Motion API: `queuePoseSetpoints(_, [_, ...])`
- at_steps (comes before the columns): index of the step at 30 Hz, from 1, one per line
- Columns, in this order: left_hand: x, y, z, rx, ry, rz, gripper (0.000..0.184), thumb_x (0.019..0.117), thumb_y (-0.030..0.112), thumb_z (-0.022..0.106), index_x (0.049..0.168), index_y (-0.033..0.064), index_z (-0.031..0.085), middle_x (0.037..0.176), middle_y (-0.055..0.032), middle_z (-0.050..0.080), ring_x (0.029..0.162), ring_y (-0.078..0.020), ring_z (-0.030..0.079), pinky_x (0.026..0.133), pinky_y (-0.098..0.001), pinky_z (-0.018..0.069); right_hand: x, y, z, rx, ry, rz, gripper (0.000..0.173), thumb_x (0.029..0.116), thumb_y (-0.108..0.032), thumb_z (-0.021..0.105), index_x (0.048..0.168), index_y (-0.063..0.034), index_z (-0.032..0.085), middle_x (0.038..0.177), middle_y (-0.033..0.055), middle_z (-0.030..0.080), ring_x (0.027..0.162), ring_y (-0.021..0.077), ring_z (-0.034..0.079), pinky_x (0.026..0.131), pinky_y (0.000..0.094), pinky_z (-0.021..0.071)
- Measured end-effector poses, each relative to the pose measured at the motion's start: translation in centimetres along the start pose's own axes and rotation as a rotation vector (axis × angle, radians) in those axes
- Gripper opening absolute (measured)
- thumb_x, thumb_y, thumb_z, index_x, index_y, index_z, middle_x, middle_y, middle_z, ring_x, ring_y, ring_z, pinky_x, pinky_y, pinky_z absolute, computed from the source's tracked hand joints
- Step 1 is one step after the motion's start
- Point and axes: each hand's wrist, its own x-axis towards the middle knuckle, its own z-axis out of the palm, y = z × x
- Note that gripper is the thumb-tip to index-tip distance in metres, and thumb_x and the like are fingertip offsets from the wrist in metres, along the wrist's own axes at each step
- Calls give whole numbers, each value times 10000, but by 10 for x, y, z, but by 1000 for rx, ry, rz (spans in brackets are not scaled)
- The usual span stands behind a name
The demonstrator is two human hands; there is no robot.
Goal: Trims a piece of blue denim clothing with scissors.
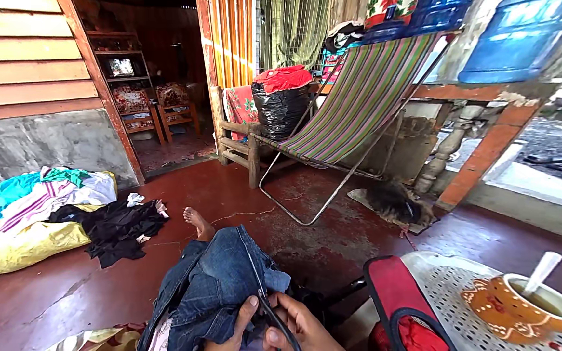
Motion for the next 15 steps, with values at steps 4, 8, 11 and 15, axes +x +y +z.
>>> queuePoseSetpoints(4, [-1, 1, -1, 6, -22, 1, 213, 951, 109, 713, 1126, -13, 714, 1082, -114, 740, 1071, -189, 690, 1001, -388, 549, -3, 6, 13, -32, 44, -105, 475, 963, -335, 725, 1229, -38, 467, 871, 104, 693, 760, 246, 721, 651, 399, 625])
queuePoseSetpoints(8, [0, 1, -1, 48, -52, -2, 203, 969, 109, 684, 1126, -16, 717, 1080, -117, 742, 1066, -192, 693, 997, -382, 552, -4, 5, 18, -135, 132, -143, 467, 957, -350, 731, 1201, -31, 491, 803, 61, 655, 669, 196, 683, 582, 366, 604])
queuePoseSetpoints(11, [1, 2, -2, 57, -74, -10, 192, 980, 111, 670, 1113, -19, 719, 1076, -130, 741, 1065, -205, 694, 1001, -388, 549, -4, 4, 16, -165, 177, -128, 457, 933, -338, 763, 1167, -39, 508, 780, 59, 651, 619, 185, 658, 532, 347, 577])
queuePoseSetpoints(15, [1, 3, -3, 102, -72, -23, 187, 975, 116, 679, 1112, -4, 721, 1065, -103, 741, 1052, -175, 692, 984, -370, 556, -3, 0, 20, -135, 201, -103, 413, 939, -291, 760, 1145, -46, 498, 770, 53, 652, 604, 171, 658, 513, 327, 572])
